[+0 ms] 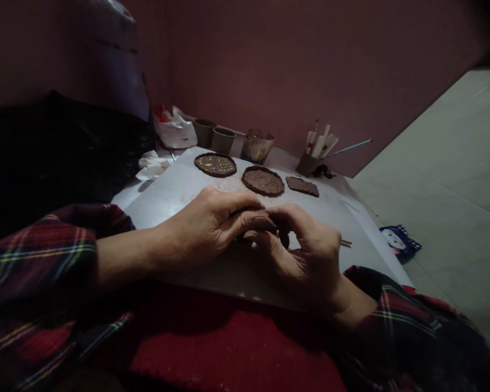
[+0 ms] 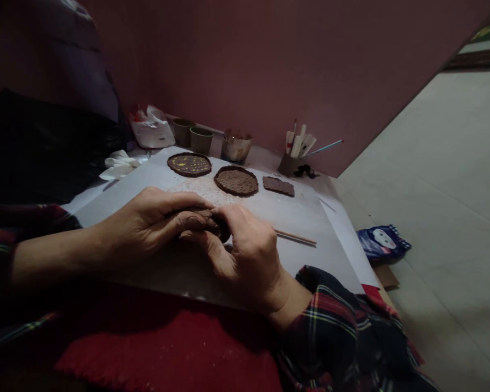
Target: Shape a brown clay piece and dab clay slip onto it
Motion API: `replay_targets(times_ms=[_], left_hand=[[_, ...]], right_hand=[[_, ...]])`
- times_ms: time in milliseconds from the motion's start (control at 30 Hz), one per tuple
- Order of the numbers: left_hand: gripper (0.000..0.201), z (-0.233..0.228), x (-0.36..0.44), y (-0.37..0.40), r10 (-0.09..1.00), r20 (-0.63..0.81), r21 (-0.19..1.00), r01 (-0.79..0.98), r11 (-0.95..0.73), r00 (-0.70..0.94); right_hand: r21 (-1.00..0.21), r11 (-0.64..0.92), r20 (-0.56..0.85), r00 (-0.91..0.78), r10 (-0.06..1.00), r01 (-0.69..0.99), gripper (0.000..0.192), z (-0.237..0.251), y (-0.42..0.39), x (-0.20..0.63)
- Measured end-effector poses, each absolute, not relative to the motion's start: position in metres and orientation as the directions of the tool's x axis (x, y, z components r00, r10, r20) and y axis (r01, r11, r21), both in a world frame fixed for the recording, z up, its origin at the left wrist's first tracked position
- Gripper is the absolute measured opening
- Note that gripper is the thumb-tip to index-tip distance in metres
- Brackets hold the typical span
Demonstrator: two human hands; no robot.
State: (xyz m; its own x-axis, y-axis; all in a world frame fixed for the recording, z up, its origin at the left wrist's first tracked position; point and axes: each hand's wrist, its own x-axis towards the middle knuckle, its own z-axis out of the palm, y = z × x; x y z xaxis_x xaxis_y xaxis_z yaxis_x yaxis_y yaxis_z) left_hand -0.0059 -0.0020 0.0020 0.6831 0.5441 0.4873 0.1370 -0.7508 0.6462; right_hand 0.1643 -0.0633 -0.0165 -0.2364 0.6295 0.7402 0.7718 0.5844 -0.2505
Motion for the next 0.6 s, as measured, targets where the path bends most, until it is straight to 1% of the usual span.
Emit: replay_targets(times_ms=[367,600], left_hand=[[0.024,0.0007,-0.0053,0.0006,0.576,0.416,0.686,0.172,-0.707,0.704],[0.027,0.0014,-0.0057,-0.0001,0.588,0.39,0.682,0.207,-0.701,0.709]], right_hand=[[-0.24,0.585,0.72,-0.262,0.643,0.775,0.013,-0.0184,-0.0624,0.1652],[-0.248,0.6,0.713,-0.276,0.644,0.761,0.014,-0.0171,-0.0627,0.1644]])
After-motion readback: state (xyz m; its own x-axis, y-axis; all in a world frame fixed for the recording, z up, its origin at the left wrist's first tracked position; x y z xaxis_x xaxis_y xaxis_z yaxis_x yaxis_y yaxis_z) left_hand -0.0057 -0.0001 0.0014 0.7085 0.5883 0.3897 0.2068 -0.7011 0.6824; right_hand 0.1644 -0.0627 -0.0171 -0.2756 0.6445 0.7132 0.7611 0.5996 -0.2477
